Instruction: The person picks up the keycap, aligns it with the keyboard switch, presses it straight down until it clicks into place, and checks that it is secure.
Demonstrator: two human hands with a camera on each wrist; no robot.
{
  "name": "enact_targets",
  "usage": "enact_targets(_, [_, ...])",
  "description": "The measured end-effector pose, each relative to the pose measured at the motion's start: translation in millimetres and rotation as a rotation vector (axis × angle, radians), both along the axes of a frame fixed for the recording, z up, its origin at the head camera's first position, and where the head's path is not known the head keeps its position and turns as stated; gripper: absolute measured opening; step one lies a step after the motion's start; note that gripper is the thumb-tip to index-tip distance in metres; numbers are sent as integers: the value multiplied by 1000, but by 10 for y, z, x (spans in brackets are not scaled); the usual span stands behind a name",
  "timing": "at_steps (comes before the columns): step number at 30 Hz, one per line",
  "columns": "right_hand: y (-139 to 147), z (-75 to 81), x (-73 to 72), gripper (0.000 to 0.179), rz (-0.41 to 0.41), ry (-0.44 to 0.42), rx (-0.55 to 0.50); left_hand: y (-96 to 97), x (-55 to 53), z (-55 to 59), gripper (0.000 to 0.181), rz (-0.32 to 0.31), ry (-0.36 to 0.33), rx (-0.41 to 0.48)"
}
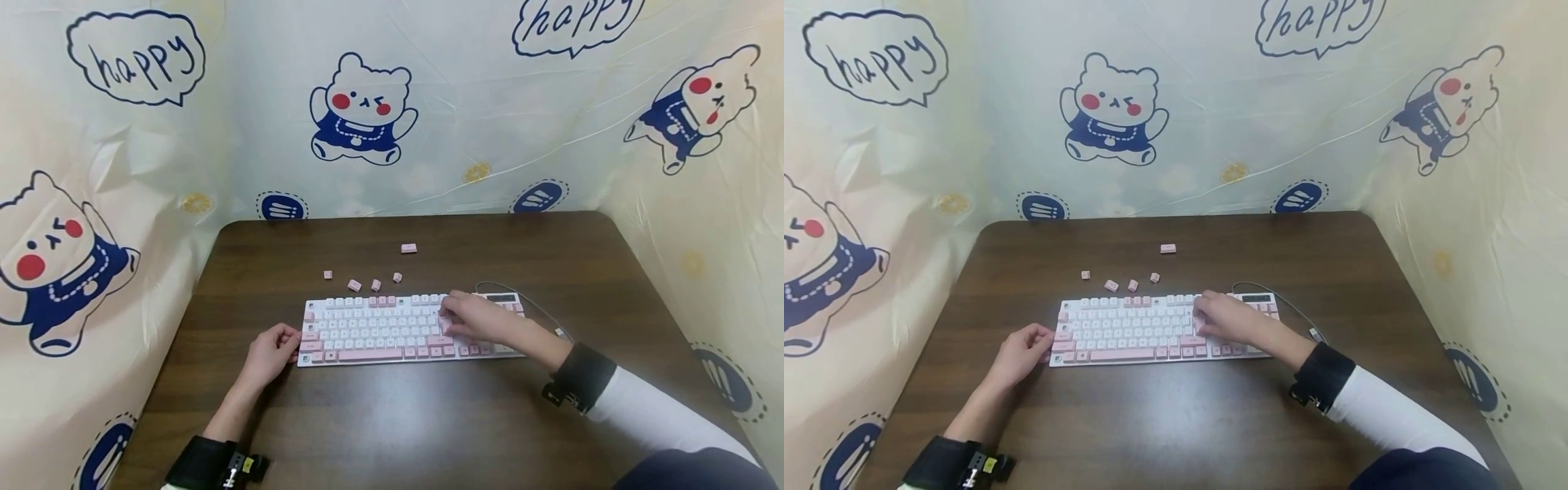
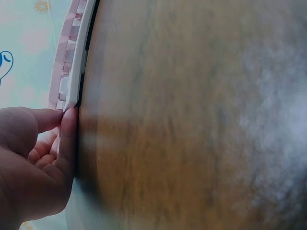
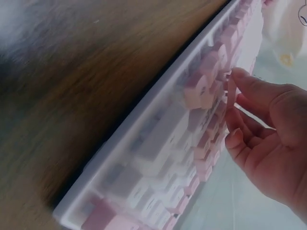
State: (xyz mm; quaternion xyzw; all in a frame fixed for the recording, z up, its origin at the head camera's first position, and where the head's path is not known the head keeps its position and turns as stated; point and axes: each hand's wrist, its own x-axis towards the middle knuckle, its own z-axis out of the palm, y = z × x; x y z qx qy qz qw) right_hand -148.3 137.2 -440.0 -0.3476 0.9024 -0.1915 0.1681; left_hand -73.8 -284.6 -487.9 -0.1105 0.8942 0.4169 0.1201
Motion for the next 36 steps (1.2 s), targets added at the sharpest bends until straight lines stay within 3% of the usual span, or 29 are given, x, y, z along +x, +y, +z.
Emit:
enact_targets(6, [-63,40,-30,28,-128,-133,-12,-4,-7,-16,18,10,-5,6])
enact_targets(8, [-70,43,-38,29,-136,-148,2,-3,-2,-28,19,11,-12,10])
enact_targets(15, [-1,34,-54,29,1,-47,11,-3,8,-41,19,21,-15,10])
enact_targets(25, [204,-102,-12,42,171,69,-24,-6,14,-51,19,12,-4,4])
enact_targets(36, [233,-142,-40,42,129,15,-64,-36,-11,-20,19,-6,-1,7])
